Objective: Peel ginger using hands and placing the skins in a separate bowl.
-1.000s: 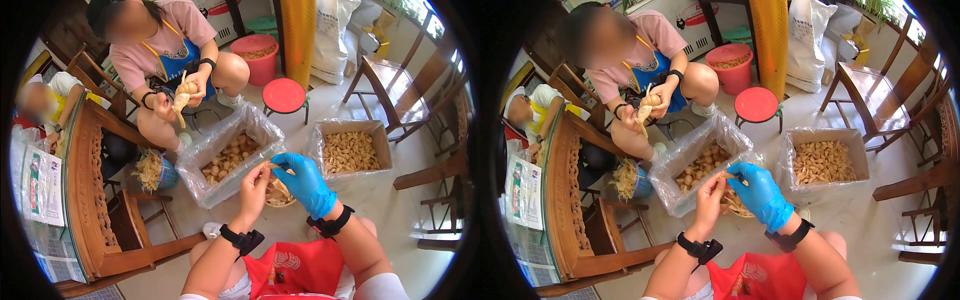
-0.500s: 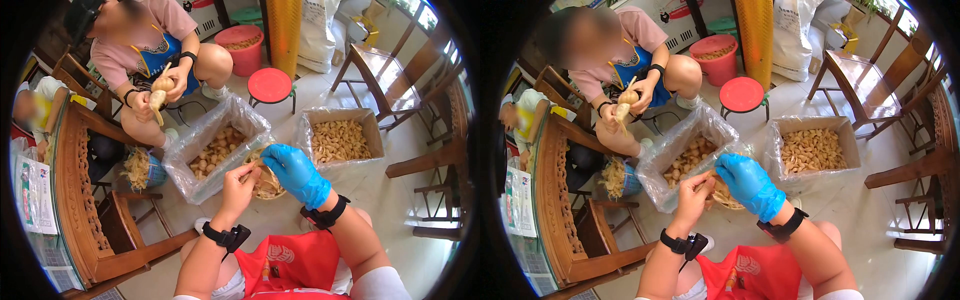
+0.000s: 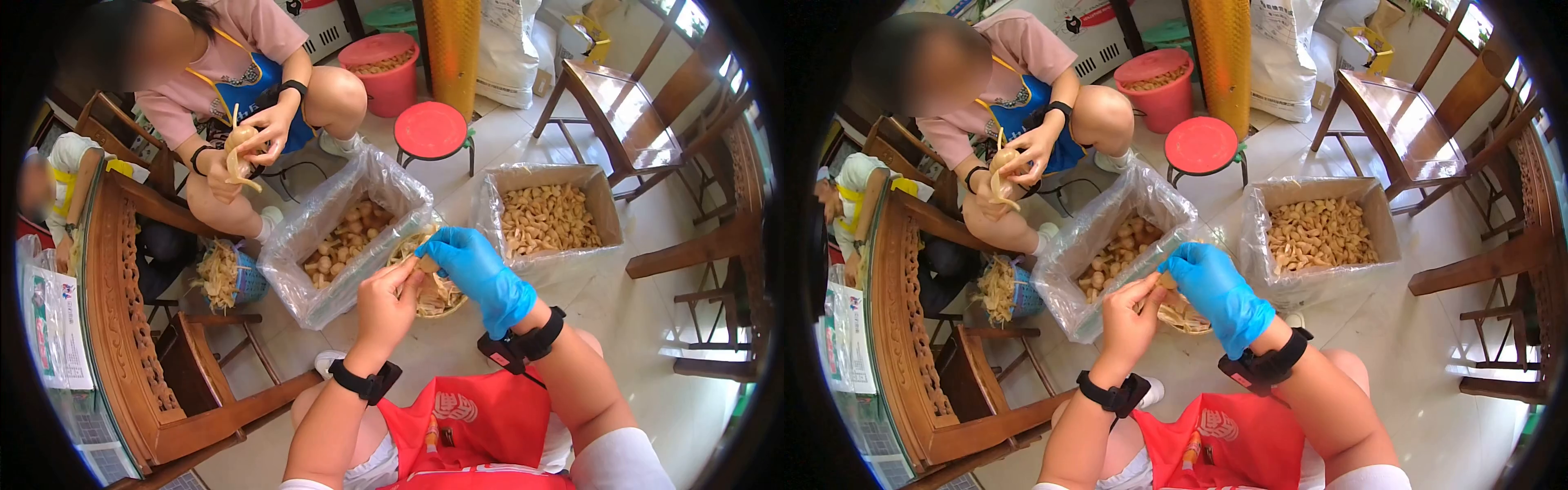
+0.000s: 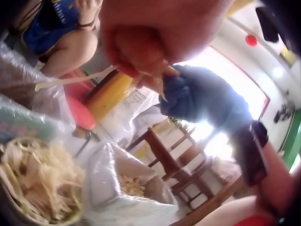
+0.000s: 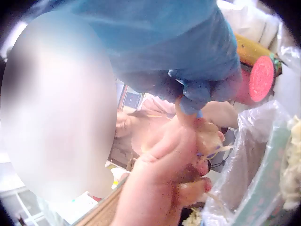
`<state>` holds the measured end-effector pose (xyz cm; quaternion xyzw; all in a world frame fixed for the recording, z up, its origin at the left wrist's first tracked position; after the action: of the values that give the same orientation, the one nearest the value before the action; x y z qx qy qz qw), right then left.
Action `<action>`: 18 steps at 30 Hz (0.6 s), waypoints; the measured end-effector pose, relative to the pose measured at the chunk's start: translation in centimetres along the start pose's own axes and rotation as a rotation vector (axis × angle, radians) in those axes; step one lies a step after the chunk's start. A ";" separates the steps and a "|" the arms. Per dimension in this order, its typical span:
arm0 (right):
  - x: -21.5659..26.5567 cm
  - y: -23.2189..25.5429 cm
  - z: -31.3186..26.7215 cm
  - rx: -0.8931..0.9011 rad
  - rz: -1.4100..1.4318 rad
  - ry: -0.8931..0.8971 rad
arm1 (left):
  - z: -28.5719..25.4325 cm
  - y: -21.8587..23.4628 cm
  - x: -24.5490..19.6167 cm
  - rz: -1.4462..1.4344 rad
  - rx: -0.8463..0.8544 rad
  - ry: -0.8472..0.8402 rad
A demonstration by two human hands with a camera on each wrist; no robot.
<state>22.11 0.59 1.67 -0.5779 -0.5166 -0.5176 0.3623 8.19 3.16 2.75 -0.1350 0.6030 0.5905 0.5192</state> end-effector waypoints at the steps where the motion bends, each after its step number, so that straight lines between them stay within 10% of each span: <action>1: -0.8 0.0 0.2 0.052 0.110 -0.132 | 0.0 0.0 -0.2 -0.003 0.002 0.001; 7: 0.6 3.1 -0.3 0.008 0.345 -0.131 | 0.6 1.4 -0.6 0.285 -0.075 -0.129; 8: 0.2 4.0 0.0 0.004 0.341 -0.128 | 0.7 1.5 1.5 0.155 -0.032 0.097; 13: 2.7 15.0 -1.8 -0.737 -0.506 0.360 | 0.1 0.2 3.6 -0.543 0.073 0.594; 16: 0.6 15.1 -1.4 -0.762 -1.262 0.255 | -0.2 -0.7 3.3 -0.635 0.122 0.572; 18: 0.6 13.1 -0.5 -0.557 -1.074 0.432 | -0.2 -1.1 2.9 -0.590 0.143 0.534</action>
<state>34.66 -2.37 3.89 -0.1937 -0.4956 -0.8465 -0.0149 7.72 3.98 -0.18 -0.4143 0.6918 0.3167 0.4995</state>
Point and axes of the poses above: each hand's wrist, its own z-axis towards the middle knuckle, its own y-axis out of the back of the hand, x = y × z, the point moved 6 cm from there along z, towards the middle knuckle, and after that the axes turned 4 degrees about y, right-handed, at the moved point
